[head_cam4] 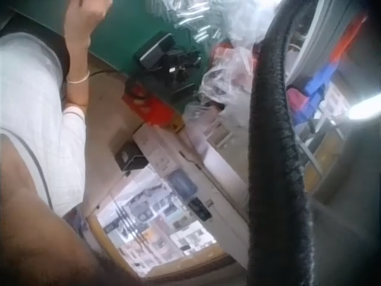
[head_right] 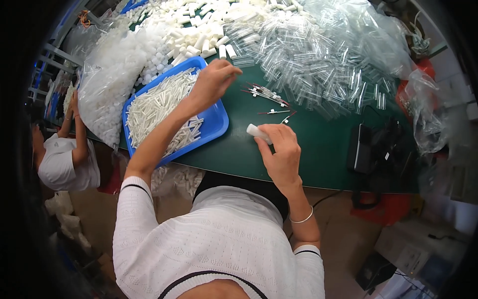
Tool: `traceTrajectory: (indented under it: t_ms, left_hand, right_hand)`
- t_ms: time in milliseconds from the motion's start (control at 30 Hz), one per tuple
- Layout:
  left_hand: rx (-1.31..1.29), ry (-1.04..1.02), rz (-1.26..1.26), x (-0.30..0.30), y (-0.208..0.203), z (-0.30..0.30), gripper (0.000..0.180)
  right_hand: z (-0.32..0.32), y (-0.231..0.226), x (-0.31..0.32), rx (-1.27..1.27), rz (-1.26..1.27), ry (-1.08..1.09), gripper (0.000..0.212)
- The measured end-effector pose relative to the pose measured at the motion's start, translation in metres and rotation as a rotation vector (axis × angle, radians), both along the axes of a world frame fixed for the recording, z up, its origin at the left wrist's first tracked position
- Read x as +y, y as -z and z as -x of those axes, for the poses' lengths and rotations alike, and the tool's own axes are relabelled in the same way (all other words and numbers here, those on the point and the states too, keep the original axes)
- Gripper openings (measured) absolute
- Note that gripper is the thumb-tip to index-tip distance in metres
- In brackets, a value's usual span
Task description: Assembling small white plastic caps onto thin metal pins at a factory workbench.
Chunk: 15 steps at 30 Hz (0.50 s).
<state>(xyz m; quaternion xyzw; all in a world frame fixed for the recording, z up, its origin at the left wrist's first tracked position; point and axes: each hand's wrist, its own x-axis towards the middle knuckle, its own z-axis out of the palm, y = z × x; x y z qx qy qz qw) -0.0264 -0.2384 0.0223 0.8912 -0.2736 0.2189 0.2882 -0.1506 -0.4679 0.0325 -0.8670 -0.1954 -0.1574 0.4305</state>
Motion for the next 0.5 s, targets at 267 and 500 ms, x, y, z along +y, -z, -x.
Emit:
traceTrajectory:
  t_ms: [267, 500]
  left_hand:
    - [-0.084, -0.205, -0.334, -0.001, 0.015, -0.050, 0.022]
    - [0.949, 0.307, 0.600, -0.007, -0.020, 0.075, 0.027]
  right_hand:
    - [0.013, -0.013, -0.015, 0.130, -0.094, -0.003, 0.022]
    - [0.005, -0.011, -0.024, 0.250, -0.443, -0.104, 0.027]
